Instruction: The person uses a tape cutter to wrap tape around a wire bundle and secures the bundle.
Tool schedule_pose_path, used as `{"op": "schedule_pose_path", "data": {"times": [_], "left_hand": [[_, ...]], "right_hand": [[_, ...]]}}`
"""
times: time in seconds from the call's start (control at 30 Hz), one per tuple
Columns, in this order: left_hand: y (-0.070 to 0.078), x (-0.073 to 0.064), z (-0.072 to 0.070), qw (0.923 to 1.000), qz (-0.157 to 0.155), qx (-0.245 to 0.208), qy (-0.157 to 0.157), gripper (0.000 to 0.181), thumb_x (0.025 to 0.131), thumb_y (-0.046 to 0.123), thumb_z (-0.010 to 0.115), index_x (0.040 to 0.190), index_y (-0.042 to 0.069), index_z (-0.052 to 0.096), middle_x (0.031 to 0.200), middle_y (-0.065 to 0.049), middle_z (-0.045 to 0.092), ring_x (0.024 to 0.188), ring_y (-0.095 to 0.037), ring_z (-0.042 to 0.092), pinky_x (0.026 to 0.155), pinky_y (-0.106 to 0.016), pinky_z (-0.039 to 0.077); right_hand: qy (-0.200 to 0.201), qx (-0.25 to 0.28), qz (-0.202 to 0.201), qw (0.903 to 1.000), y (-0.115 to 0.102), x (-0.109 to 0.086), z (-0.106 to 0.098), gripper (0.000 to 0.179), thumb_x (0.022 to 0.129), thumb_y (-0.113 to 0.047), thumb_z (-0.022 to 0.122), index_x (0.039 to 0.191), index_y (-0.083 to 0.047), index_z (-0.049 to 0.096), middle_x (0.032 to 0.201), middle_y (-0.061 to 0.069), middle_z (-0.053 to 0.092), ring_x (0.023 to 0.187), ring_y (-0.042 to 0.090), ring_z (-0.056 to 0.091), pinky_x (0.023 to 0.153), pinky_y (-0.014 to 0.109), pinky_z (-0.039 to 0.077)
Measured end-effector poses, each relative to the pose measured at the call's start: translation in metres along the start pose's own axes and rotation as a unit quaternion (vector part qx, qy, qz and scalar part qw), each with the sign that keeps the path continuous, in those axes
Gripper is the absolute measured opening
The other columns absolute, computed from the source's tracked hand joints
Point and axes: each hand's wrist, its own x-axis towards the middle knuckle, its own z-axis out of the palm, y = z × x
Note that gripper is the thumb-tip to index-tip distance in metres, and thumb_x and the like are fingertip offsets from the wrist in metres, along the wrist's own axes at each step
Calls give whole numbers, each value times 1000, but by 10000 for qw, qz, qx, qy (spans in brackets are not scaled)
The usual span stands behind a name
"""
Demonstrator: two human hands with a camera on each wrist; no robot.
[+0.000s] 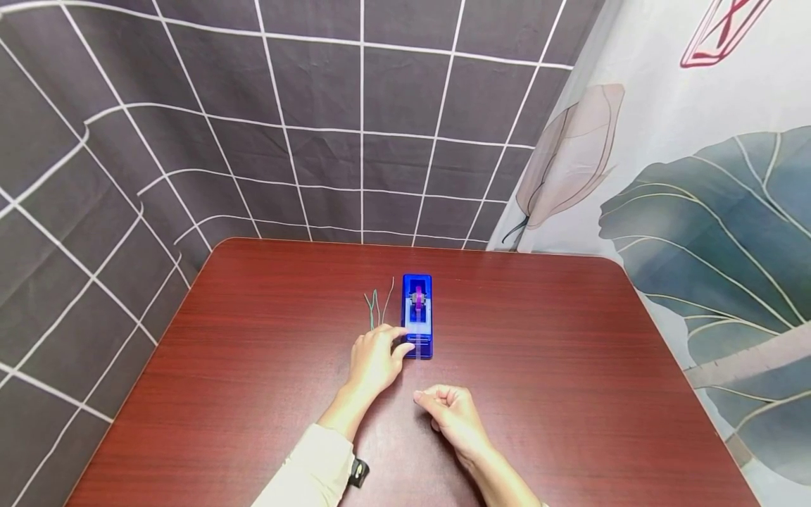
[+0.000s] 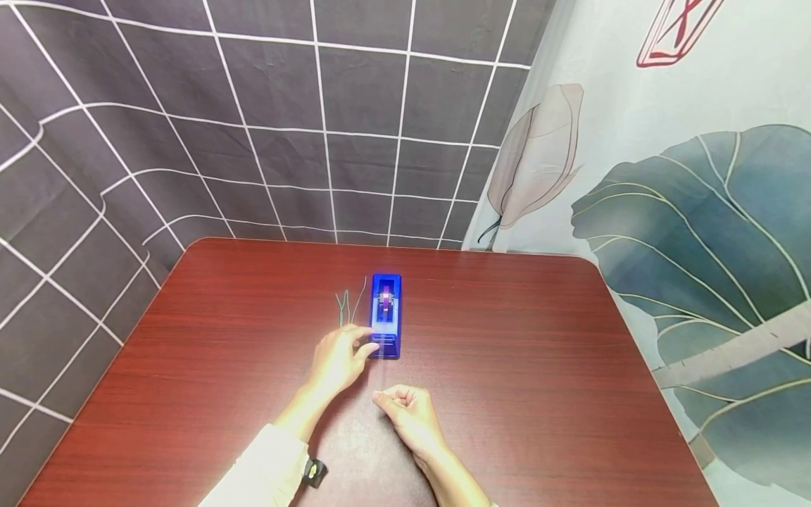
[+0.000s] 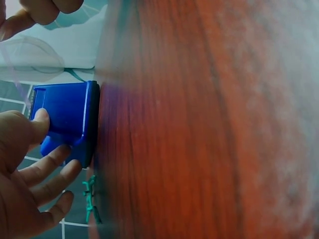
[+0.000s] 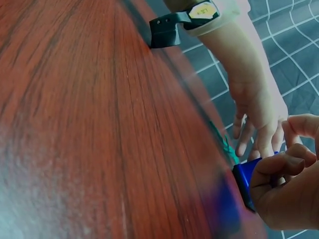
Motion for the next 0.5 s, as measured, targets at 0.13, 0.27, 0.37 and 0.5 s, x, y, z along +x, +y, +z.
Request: {"op": "schedule_pose_path", "data": {"times": [0.13, 0.27, 0.37, 0.5], "left_hand": [[1, -1, -2, 9998, 125, 150, 34, 25, 90, 28, 77, 112, 16, 77, 99, -1, 74, 88, -27, 71, 76, -44, 52], [2, -1, -5, 9994, 207, 274, -9, 27, 89, 28, 77, 113, 15, 76, 99, -2, 74, 90, -26, 71, 77, -44, 51], [2, 0, -9, 9992, 258, 277, -105, 29, 87, 27, 79, 114, 15, 76, 99, -3, 74, 90, -26, 71, 78, -45, 51], [-2, 2, -12, 9993, 241, 253, -94, 30, 84, 22, 82, 112, 15, 75, 97, -3, 74, 86, -27, 71, 74, -45, 52]], "right_hand": [[-15, -66, 38, 10000, 1, 0, -1, 17, 88, -8, 73, 78, 5, 68, 52, -9, 45, 46, 4, 35, 47, 18, 30], [-23, -103, 56, 9999, 2, 1, -1, 17, 88, -8, 73, 80, 7, 68, 53, -8, 46, 47, 4, 36, 48, 18, 31], [-36, -103, 58, 9999, 3, 1, -1, 18, 89, -8, 72, 81, 8, 68, 54, -8, 46, 47, 3, 37, 49, 18, 32], [-41, -136, 45, 9999, 3, 2, -1, 17, 89, -8, 72, 81, 7, 68, 54, -9, 46, 47, 3, 37, 49, 18, 33]]}}
